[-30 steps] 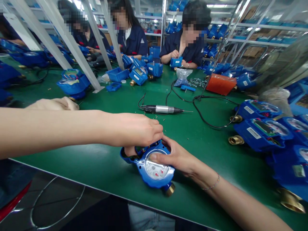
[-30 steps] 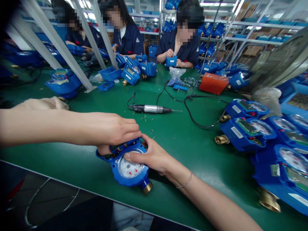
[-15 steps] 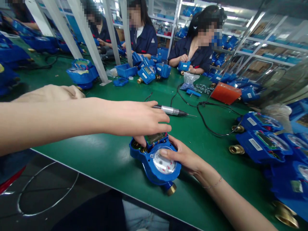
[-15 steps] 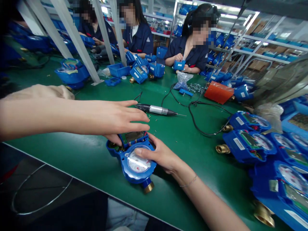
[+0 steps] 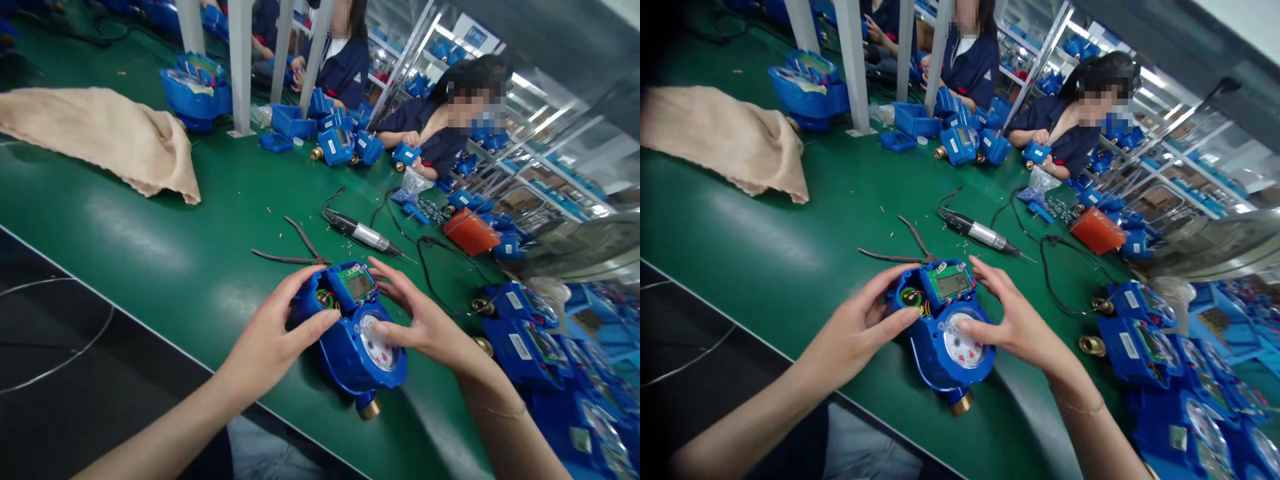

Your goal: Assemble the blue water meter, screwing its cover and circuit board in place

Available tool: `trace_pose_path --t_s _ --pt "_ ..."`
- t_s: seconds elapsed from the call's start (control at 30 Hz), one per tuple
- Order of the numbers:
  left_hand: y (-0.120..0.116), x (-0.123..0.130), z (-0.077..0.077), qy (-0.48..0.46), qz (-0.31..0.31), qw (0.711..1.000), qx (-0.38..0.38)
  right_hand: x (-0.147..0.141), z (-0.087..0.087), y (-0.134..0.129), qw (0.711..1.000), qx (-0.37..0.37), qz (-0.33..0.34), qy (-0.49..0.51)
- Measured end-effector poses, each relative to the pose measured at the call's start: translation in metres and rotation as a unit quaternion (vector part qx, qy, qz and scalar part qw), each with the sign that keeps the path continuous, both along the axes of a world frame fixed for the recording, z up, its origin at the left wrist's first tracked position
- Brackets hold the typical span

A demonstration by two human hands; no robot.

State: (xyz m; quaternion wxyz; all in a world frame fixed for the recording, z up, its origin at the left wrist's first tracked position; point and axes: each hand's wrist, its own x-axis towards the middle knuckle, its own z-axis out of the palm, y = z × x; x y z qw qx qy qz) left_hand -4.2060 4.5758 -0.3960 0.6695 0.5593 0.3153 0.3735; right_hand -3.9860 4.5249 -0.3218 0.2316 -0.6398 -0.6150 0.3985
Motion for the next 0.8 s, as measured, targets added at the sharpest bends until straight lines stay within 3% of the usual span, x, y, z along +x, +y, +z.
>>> trace_pose_path --t_s 0.1,0.27,0.6,0.8 --pt "-0.007 0.009 0.000 -0.023 0.047 0.998 -0.021 -0.018 0.009 0.003 0.998 0.009 -0.021 -0.058" --pt "-0.019 0.012 -0.006 -0.051 0.069 0.995 -0.050 -0.043 0.008 0.011 0.982 0.038 -0.047 -0.177" --pt "-0.029 0.008 -0.016 -0.022 0.110 0.993 0.035 -0.063 0.007 0.011 0.973 0.063 -0.077 -0.210" --pt "-0.025 0.013 -0.018 -0.024 0.109 0.993 0.030 -0.070 0.004 0.009 0.958 0.108 -0.075 -0.254"
